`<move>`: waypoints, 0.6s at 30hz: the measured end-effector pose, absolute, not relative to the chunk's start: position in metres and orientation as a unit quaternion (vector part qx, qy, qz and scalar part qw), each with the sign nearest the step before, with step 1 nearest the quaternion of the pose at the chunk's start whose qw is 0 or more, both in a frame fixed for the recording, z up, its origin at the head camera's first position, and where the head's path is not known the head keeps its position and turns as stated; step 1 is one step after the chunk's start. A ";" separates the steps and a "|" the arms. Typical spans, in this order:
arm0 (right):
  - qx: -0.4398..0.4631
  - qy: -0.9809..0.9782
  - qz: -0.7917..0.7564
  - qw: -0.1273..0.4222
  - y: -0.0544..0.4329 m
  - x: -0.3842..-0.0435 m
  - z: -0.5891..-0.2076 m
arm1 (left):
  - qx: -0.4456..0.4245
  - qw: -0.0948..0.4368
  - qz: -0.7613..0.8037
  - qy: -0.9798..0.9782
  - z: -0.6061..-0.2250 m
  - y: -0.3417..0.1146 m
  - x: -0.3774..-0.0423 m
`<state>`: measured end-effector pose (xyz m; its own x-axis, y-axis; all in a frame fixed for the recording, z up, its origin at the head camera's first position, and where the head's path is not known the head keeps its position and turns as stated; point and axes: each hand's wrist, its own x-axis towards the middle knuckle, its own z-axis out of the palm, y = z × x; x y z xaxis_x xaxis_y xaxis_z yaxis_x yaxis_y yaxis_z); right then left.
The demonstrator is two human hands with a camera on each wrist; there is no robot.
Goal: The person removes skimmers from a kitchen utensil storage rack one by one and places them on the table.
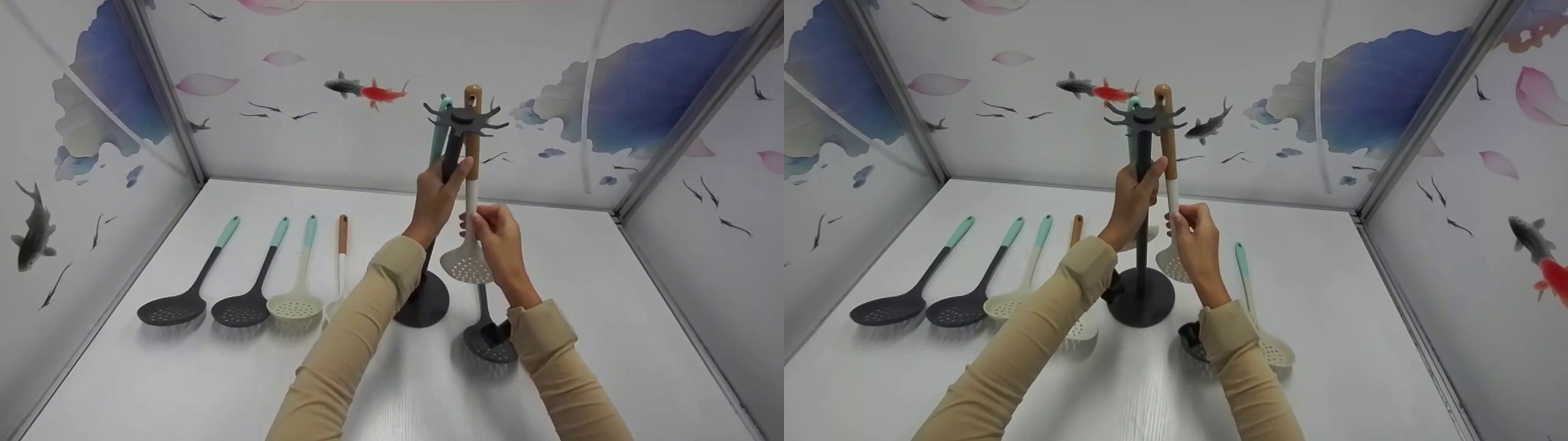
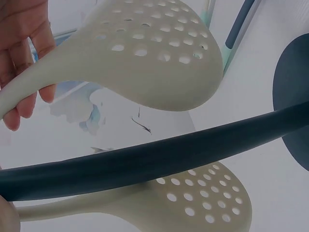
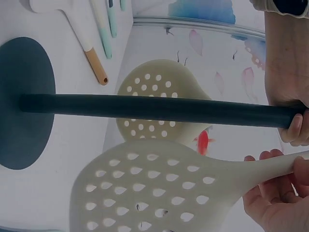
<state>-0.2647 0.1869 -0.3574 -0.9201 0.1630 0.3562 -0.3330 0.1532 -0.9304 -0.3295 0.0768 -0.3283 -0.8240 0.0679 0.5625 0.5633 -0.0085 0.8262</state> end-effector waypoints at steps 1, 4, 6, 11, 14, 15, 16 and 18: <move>0.056 -0.729 0.654 0.193 0.188 -0.264 -0.357 | -0.231 0.185 -0.671 -0.680 -0.328 0.077 -0.330; 0.045 -0.719 0.665 0.197 0.195 -0.262 -0.358 | -0.229 0.177 -0.677 -0.677 -0.329 0.077 -0.330; 0.036 -0.719 0.666 0.196 0.199 -0.260 -0.359 | -0.223 0.170 -0.685 -0.673 -0.329 0.075 -0.331; 0.027 -0.726 0.660 0.193 0.209 -0.256 -0.364 | -0.219 0.180 -0.686 -0.670 -0.330 0.071 -0.333; 0.019 -0.726 0.658 0.199 0.216 -0.254 -0.367 | -0.231 0.188 -0.680 -0.670 -0.329 0.071 -0.334; 0.016 -0.729 0.654 0.200 0.219 -0.254 -0.367 | -0.233 0.189 -0.679 -0.670 -0.329 0.071 -0.334; 0.012 -0.733 0.650 0.201 0.222 -0.253 -0.368 | -0.234 0.188 -0.680 -0.669 -0.329 0.071 -0.334; 0.001 -0.739 0.643 0.202 0.229 -0.252 -0.371 | -0.235 0.188 -0.683 -0.666 -0.329 0.071 -0.334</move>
<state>-0.2523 0.2289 -0.3705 -0.9186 0.2576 0.2997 -0.2614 0.1725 -0.9497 -0.3341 0.0710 -0.3289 -0.8187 0.0572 0.5714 0.5698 -0.0435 0.8207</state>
